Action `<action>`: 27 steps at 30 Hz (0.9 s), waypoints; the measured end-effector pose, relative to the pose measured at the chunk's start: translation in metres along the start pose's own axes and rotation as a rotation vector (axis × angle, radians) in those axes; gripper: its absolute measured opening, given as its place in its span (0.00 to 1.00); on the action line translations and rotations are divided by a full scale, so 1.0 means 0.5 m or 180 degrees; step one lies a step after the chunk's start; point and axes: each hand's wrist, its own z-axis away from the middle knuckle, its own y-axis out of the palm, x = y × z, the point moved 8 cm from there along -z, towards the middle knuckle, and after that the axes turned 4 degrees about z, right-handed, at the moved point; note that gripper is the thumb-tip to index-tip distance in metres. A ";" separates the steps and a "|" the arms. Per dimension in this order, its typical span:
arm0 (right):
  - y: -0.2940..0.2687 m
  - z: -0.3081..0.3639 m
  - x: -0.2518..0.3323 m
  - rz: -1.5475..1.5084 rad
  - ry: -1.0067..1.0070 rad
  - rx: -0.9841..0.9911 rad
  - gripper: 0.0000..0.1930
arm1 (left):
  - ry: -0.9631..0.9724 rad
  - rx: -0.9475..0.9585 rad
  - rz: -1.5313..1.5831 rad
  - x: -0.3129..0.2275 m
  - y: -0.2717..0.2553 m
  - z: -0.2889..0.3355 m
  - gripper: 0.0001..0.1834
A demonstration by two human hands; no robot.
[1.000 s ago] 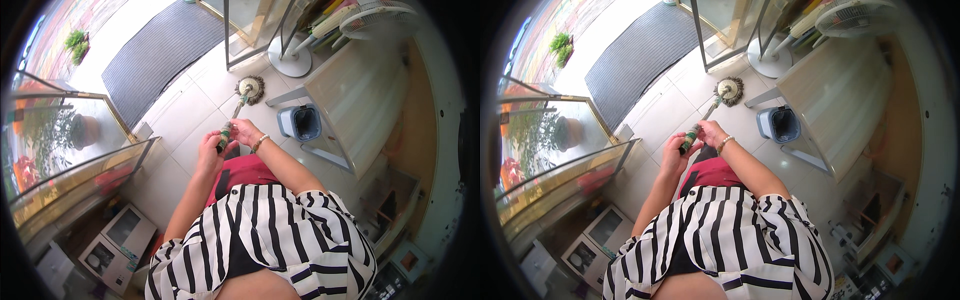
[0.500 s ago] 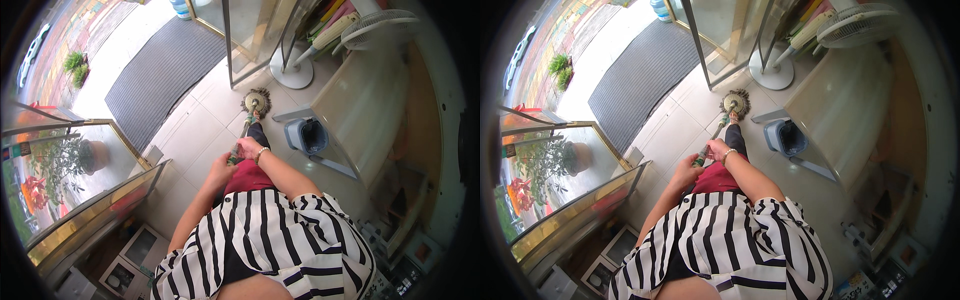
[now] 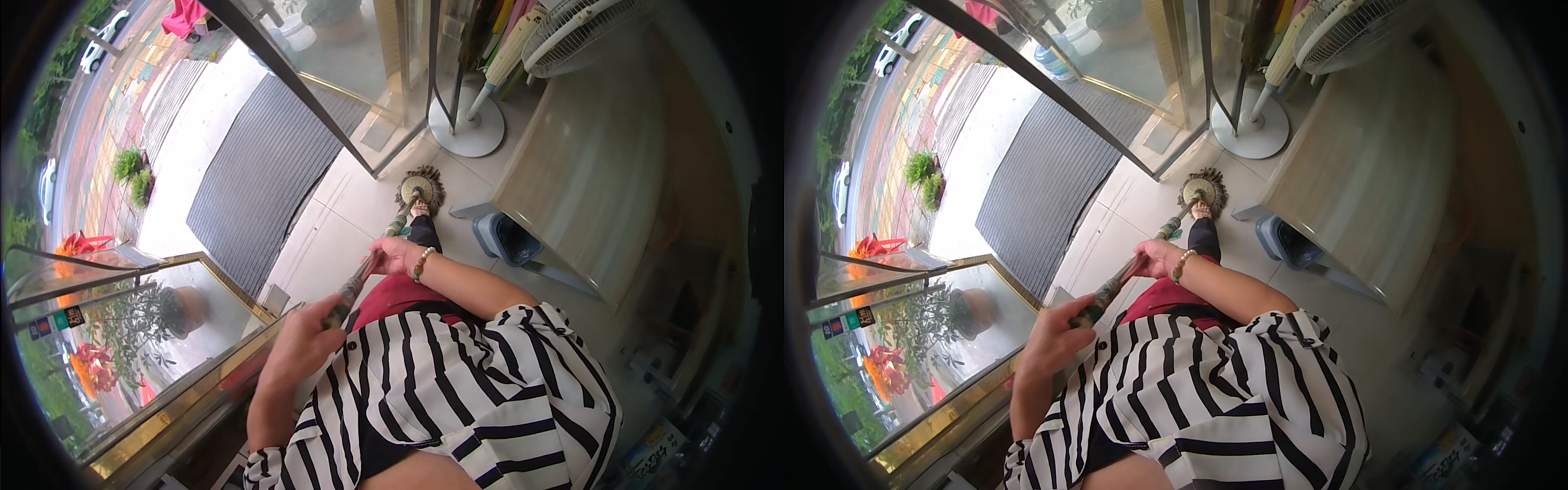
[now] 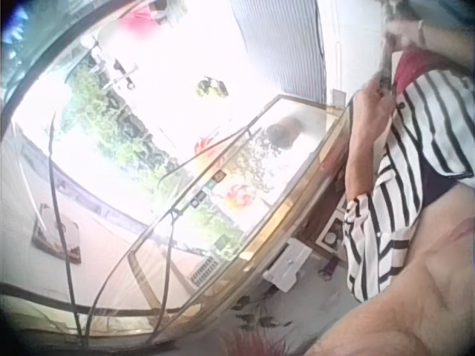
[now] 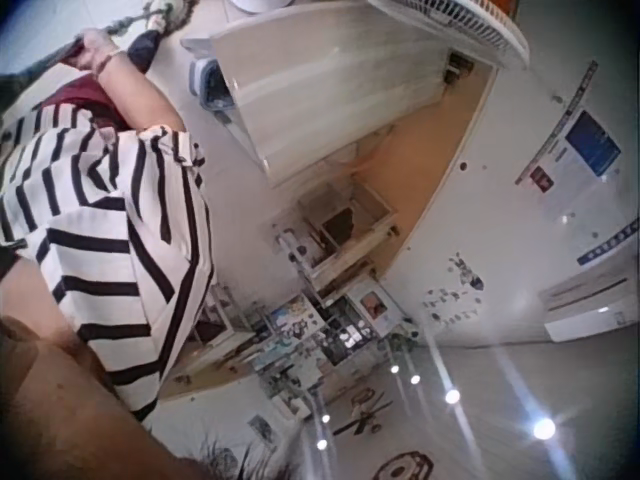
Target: The person mops the tiled floor of a dining room using a mop, moving the tool in a back-and-forth motion around tables and shifting a chair to reach the floor space beneath it.
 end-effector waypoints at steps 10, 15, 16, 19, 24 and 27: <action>0.026 0.032 0.073 -0.1119 -0.0585 0.0032 0.06 | -0.0015 0.0192 -0.0110 -0.096 -0.010 -0.078 0.25; 0.000 0.003 0.157 -0.1560 -0.1132 0.0366 0.05 | 0.0609 -0.1383 0.0534 -0.147 -0.234 -0.282 0.56; -0.015 0.003 0.170 -0.1701 -0.1175 0.0408 0.04 | 0.0822 -0.1889 0.0098 -0.162 -0.285 -0.324 0.62; -0.020 0.030 0.188 -0.1559 -0.1331 0.0603 0.06 | 0.1318 -0.1874 0.0377 -0.253 -0.338 -0.407 0.55; -0.066 0.083 0.231 -0.1672 -0.1271 0.0928 0.07 | 0.1389 -0.2133 0.0565 -0.247 -0.337 -0.458 0.15; -0.079 0.106 0.276 -0.2093 -0.1111 0.0965 0.07 | 0.1115 -0.2421 0.0200 -0.245 -0.317 -0.416 0.15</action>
